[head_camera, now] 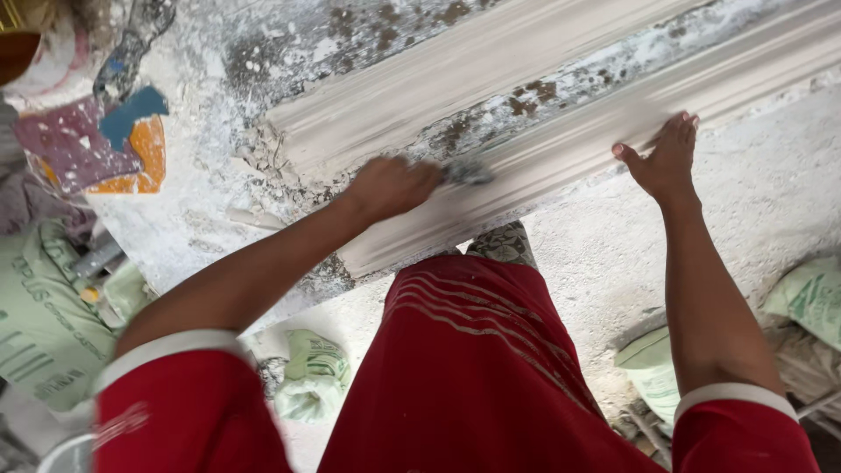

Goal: The person uses a small hand scraper to remove dried plaster residue from the grooved surface of a plaster cornice mold, working along the mold channels and corners section by section, then lifts a long finished molding strip out of the mold.

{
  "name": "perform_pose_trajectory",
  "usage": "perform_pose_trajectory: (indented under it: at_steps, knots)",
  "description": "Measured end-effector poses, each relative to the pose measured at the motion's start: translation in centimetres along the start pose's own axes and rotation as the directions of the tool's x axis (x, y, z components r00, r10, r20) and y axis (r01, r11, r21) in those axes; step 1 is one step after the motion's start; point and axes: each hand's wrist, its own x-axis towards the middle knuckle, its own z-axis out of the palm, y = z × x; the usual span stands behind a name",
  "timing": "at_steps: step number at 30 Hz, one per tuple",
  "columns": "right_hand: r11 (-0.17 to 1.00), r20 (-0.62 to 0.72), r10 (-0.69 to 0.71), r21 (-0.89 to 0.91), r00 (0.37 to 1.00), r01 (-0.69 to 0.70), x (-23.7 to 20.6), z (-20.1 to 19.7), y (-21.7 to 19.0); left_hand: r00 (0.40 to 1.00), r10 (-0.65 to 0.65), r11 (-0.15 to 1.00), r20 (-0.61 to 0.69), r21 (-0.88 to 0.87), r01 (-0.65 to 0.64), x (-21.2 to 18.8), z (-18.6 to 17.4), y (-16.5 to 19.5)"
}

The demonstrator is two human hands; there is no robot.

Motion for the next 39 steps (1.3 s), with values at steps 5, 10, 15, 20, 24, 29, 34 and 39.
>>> perform_pose_trajectory:
  at_steps: [5, 10, 15, 20, 24, 29, 34, 39]
  knots:
    - [0.998, -0.016, 0.051, 0.044, 0.999, -0.050, -1.0, 0.2, -0.2, 0.995, 0.074, 0.995, -0.073, 0.076, -0.068, 1.7, 1.4, -1.3]
    - [0.990, -0.066, 0.022, 0.142, 0.998, -0.012, -1.0, 1.4, 0.6, 0.998, 0.043, 0.997, -0.048, 0.059, -0.041, -3.5, -1.5, -0.6]
    - [0.994, -0.111, -0.026, 0.103, 0.994, 0.037, -0.5, 1.9, 1.4, 0.962, -0.129, 0.952, 0.240, -0.242, 0.188, 13.8, 0.8, 3.4]
    - [0.993, -0.112, -0.119, 0.007, 0.987, 0.121, -0.2, 1.4, 4.5, 0.995, 0.038, 0.999, -0.088, 0.028, -0.036, 18.2, -0.4, 3.7]
    - [0.980, -0.147, -0.181, -0.106, 0.972, 0.166, 1.1, -1.1, 10.8, 0.995, 0.093, 0.967, -0.028, 0.242, -0.084, 13.2, -2.8, 3.1]
    - [0.995, -0.258, -0.101, -0.003, 0.961, 0.103, 6.4, -5.8, 18.3, 0.995, 0.070, 0.994, -0.073, 0.090, -0.063, 29.0, -0.2, 6.3]
    - [0.998, -0.177, -0.055, 0.000, 0.983, 0.056, 10.8, -10.3, 21.8, 1.000, 0.005, 0.997, 0.000, 0.078, -0.005, 42.5, -0.4, 9.4]
    - [0.998, -0.139, -0.042, 0.041, 0.989, 0.048, 12.9, -10.4, 21.9, 0.998, 0.067, 0.973, 0.000, 0.219, -0.065, 37.4, -3.9, 8.5]
